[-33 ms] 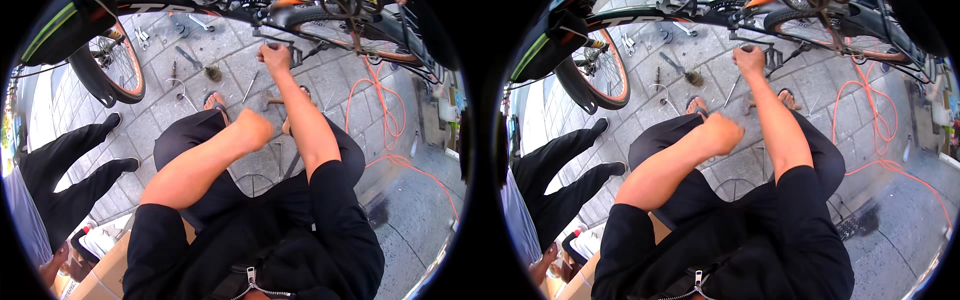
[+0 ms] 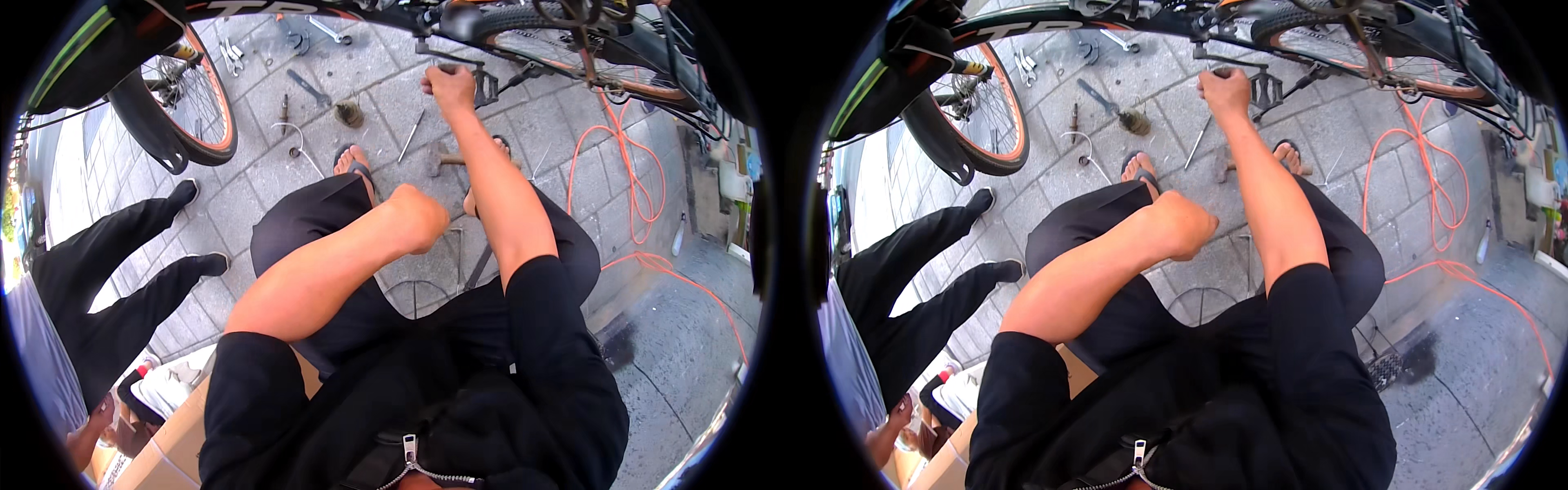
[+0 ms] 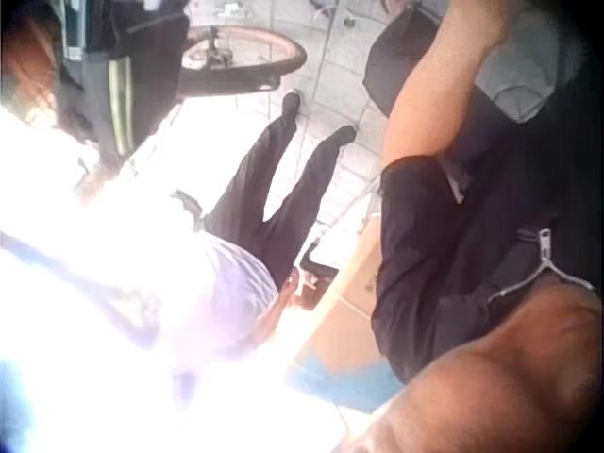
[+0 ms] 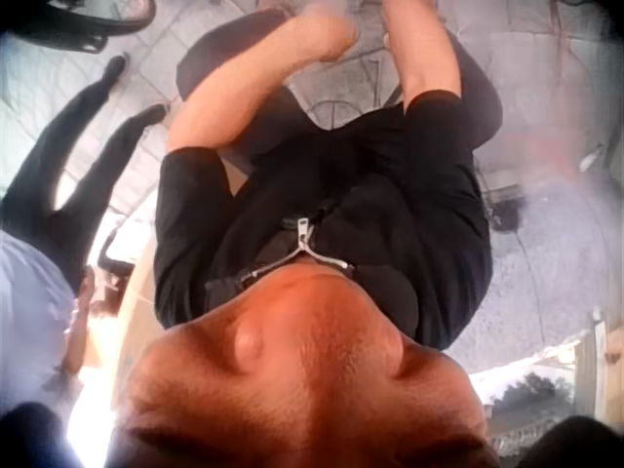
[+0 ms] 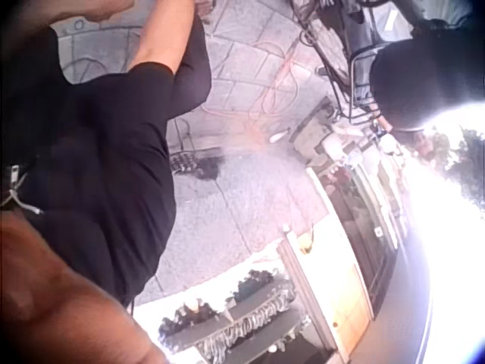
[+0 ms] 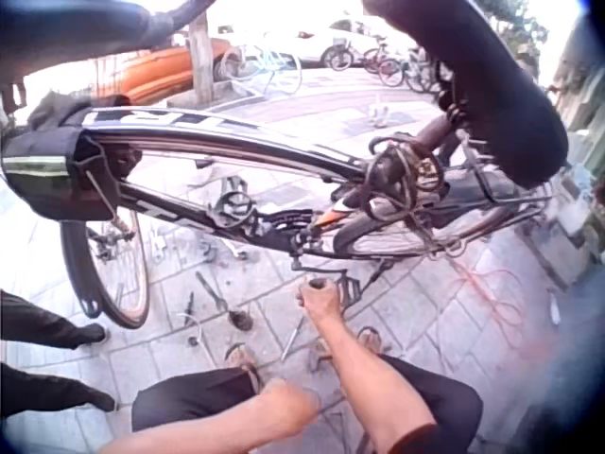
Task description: The person repairs a bicycle's crankset and chain area using various hand tools. They use a wrench to tighten bolts on the crank arm and a screwdriver to adjust components near the chainrings. The person also uses a hammer to tap a part into place and rotates the pedals to test the mechanism.
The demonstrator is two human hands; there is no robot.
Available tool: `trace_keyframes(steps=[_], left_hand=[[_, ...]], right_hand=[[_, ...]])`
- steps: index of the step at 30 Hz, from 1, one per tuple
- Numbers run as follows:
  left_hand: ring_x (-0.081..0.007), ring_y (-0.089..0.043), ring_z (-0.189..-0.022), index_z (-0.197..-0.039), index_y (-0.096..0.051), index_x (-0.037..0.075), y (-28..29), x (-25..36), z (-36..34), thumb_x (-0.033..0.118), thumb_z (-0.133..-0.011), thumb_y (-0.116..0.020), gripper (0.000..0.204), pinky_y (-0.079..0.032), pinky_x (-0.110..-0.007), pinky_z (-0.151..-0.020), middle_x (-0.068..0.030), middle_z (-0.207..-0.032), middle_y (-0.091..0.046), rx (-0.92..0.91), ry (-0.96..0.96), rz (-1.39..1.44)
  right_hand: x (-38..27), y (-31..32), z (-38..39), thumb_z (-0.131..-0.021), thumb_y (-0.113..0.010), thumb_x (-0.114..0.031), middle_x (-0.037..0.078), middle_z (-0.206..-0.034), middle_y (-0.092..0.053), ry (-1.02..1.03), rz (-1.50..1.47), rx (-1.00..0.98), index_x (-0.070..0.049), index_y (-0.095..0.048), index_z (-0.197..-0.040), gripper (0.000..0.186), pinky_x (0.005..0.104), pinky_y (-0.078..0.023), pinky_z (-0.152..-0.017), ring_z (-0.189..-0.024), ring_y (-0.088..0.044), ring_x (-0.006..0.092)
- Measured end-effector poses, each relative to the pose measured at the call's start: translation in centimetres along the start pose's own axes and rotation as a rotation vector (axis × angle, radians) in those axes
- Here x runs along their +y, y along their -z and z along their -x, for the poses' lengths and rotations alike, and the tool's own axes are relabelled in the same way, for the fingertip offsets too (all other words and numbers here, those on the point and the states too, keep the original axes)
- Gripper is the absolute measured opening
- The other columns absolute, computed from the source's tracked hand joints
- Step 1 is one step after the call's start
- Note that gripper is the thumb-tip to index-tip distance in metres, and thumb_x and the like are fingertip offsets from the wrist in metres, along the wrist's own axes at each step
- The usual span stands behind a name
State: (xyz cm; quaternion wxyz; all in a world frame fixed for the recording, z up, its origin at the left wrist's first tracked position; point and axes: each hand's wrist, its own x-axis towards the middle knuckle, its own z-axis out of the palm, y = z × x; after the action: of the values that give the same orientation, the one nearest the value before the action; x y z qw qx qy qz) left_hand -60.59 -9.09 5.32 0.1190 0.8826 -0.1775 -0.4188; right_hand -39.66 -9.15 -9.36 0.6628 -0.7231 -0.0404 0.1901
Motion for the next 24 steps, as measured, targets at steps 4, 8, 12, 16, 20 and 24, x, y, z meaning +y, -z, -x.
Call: trace_keyframes(steps=[4, 8, 12, 16, 20, 24], left_hand=[[-0.031, -0.074, -0.105, -0.114, -0.074, 0.004, 2.2, 1.8, -0.3, 0.024, -0.091, -0.07, 0.031, -0.058, -0.046, -0.086, -0.0129, -0.111, -0.077, -0.115, -0.086, 0.12], [-0.0273, -0.075, -0.103, -0.113, -0.076, 0.008, 3.1, 1.6, -0.9, 0.017, -0.089, -0.07, 0.026, -0.054, -0.046, -0.089, -0.011, -0.116, -0.076, -0.122, -0.081, 0.118], [-0.0261, -0.074, -0.104, -0.112, -0.077, 0.009, 2.7, 1.4, -0.9, 0.014, -0.088, -0.07, 0.025, -0.05, -0.045, -0.091, -0.0104, -0.117, -0.075, -0.067, -0.076, 0.116], [-0.0259, -0.073, -0.105, -0.114, -0.076, 0.008, 2.9, 1.2, -0.1, 0.013, -0.088, -0.07, 0.027, -0.05, -0.044, -0.09, -0.0106, -0.116, -0.075, -0.076, -0.072, 0.087], [-0.0253, -0.073, -0.107, -0.116, -0.075, 0.008, 2.3, 1.0, 0.3, 0.014, -0.088, -0.07, 0.029, -0.048, -0.045, -0.092, -0.0103, -0.117, -0.075, -0.068, -0.056, 0.105], [-0.025, -0.072, -0.108, -0.115, -0.076, 0.008, 2.2, 0.6, 0.4, 0.014, -0.089, -0.07, 0.028, -0.047, -0.045, -0.093, -0.0099, -0.117, -0.075, -0.126, -0.06, 0.117]], right_hand=[[2.1, -1.8, -1.7, -0.086, -0.071, -0.009, 0.017, -0.085, -0.073, -0.101, -0.078, 0.018, 0.012, -0.063, -0.095, 0.025, 0.0307, -0.062, -0.059, -0.067, -0.073, 0.0192], [4.4, -2.7, -3.7, -0.081, -0.074, -0.013, 0.014, -0.076, -0.074, -0.045, -0.06, 0.03, 0.012, -0.064, -0.096, 0.031, 0.0292, -0.055, -0.055, -0.059, -0.07, 0.0161], [3.8, -3.9, -3.7, -0.081, -0.074, -0.014, 0.011, -0.071, -0.072, 0.044, -0.136, 0.152, 0.007, -0.061, -0.092, 0.027, 0.0302, -0.054, -0.057, -0.059, -0.068, 0.0149], [4.3, -4.9, -3.7, -0.085, -0.075, -0.005, 0.014, -0.081, -0.073, 0.04, -0.332, 0.25, 0.006, -0.057, -0.099, 0.026, 0.0277, -0.055, -0.06, -0.064, -0.069, 0.0163], [4.4, -5.3, -3.0, -0.088, -0.077, -0.002, 0.014, -0.086, -0.073, 0.041, -0.435, 0.258, 0.006, -0.056, -0.102, 0.026, 0.0273, -0.057, -0.063, -0.068, -0.07, 0.0173], [4.5, -5.5, -2.6, -0.089, -0.076, -0.001, 0.015, -0.094, -0.072, -0.009, -0.528, 0.27, 0.005, -0.057, -0.103, 0.024, 0.0323, -0.063, -0.07, -0.075, -0.073, 0.021]])
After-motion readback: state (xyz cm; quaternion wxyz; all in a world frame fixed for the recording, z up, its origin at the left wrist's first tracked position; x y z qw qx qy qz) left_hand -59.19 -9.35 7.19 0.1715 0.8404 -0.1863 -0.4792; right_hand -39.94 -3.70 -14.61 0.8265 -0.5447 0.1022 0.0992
